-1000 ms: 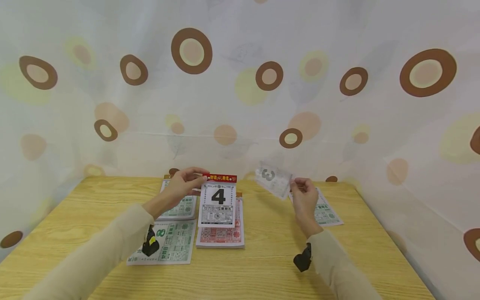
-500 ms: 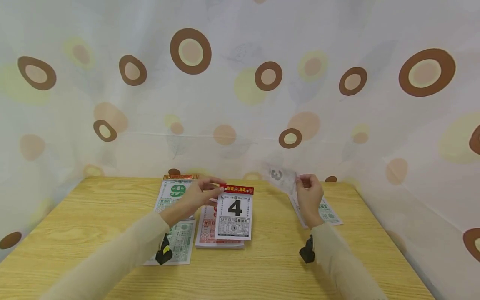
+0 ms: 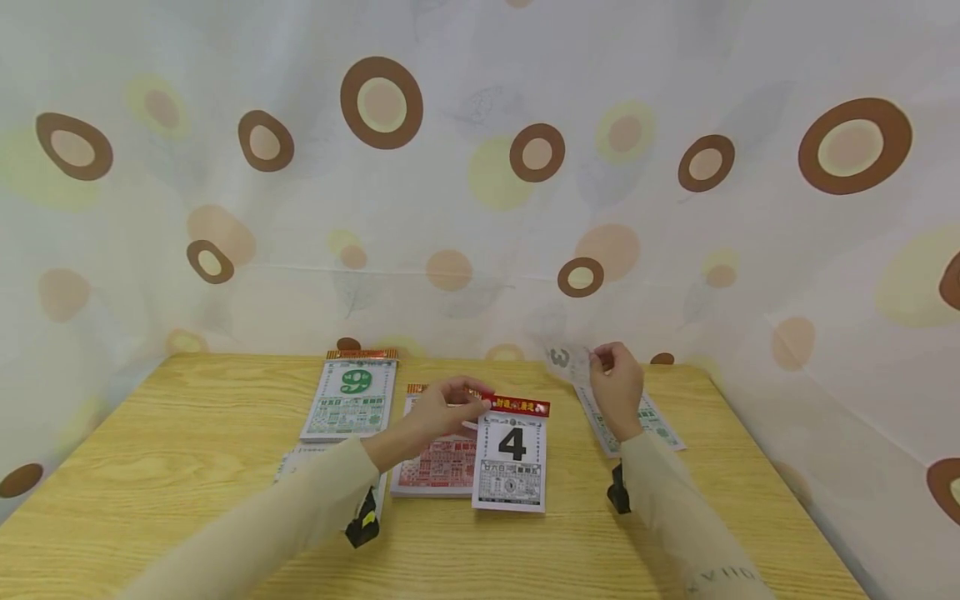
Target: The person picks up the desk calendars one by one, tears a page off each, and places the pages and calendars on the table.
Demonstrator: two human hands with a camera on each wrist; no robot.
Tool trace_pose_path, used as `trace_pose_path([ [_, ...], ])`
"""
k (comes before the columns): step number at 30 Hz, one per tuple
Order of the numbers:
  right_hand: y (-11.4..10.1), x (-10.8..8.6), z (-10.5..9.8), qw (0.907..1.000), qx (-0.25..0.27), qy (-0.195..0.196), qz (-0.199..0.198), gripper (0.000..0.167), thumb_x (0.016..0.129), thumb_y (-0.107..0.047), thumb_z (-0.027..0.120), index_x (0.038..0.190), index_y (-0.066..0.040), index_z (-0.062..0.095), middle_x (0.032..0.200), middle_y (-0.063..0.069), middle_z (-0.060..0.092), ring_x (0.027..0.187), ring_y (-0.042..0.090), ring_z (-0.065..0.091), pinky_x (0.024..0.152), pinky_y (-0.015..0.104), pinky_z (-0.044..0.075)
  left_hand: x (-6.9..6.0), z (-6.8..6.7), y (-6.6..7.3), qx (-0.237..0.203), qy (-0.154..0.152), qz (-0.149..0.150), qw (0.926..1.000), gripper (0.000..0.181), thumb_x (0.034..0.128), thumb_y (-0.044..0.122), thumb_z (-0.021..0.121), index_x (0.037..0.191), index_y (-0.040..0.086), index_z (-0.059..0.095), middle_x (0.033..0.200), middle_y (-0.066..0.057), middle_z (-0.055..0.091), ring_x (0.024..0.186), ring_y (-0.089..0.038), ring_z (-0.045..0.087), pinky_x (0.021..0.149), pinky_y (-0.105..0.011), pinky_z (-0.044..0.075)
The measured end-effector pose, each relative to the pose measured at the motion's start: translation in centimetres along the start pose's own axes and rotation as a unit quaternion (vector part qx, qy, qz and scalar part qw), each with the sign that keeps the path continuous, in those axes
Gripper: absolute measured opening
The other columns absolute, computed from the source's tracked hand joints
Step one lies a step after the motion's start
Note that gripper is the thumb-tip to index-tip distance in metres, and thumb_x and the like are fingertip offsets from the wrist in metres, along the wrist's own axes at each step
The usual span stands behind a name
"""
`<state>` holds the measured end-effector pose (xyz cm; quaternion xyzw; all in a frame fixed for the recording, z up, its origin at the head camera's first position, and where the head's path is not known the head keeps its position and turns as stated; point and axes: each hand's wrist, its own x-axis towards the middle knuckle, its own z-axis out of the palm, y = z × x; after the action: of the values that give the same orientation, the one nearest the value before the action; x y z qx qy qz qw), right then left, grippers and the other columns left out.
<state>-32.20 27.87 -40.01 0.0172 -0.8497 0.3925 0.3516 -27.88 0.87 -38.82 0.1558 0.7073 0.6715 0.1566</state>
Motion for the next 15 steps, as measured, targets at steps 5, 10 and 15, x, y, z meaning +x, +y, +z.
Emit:
trace_pose_path([
  [5, 0.6, 0.2, 0.4, 0.9988, -0.035, -0.012, -0.033, 0.009, 0.088, -0.006, 0.057, 0.089, 0.003, 0.059, 0.082, 0.015, 0.062, 0.073, 0.020, 0.054, 0.058, 0.015, 0.037, 0.4, 1.4, -0.5, -0.014, 0.008, -0.004, 0.9999, 0.025, 0.0857, 0.015, 0.063, 0.110, 0.010, 0.061, 0.097, -0.011, 0.063, 0.078, -0.016, 0.063, 0.072, -0.041, 0.057],
  [10, 0.8, 0.1, 0.8, 0.9976, -0.044, -0.027, -0.047, 0.008, 0.086, -0.004, 0.058, 0.089, 0.003, 0.059, 0.081, 0.016, 0.062, 0.074, 0.024, 0.055, 0.062, 0.021, 0.039, 0.6, 2.1, -0.8, -0.006, 0.015, -0.008, 0.9998, 0.024, 0.0862, 0.015, 0.063, 0.110, 0.010, 0.060, 0.097, -0.010, 0.062, 0.078, -0.015, 0.062, 0.072, -0.039, 0.057],
  [15, 0.9, -0.1, 1.1, 0.9956, -0.045, -0.048, -0.067, 0.006, 0.085, -0.004, 0.058, 0.087, 0.001, 0.059, 0.081, 0.014, 0.062, 0.074, 0.023, 0.056, 0.063, 0.022, 0.040, 0.6, 2.5, -0.8, -0.003, 0.021, -0.009, 0.9997, 0.023, 0.0871, 0.013, 0.062, 0.109, 0.008, 0.060, 0.096, -0.011, 0.061, 0.077, -0.016, 0.062, 0.072, -0.039, 0.057],
])
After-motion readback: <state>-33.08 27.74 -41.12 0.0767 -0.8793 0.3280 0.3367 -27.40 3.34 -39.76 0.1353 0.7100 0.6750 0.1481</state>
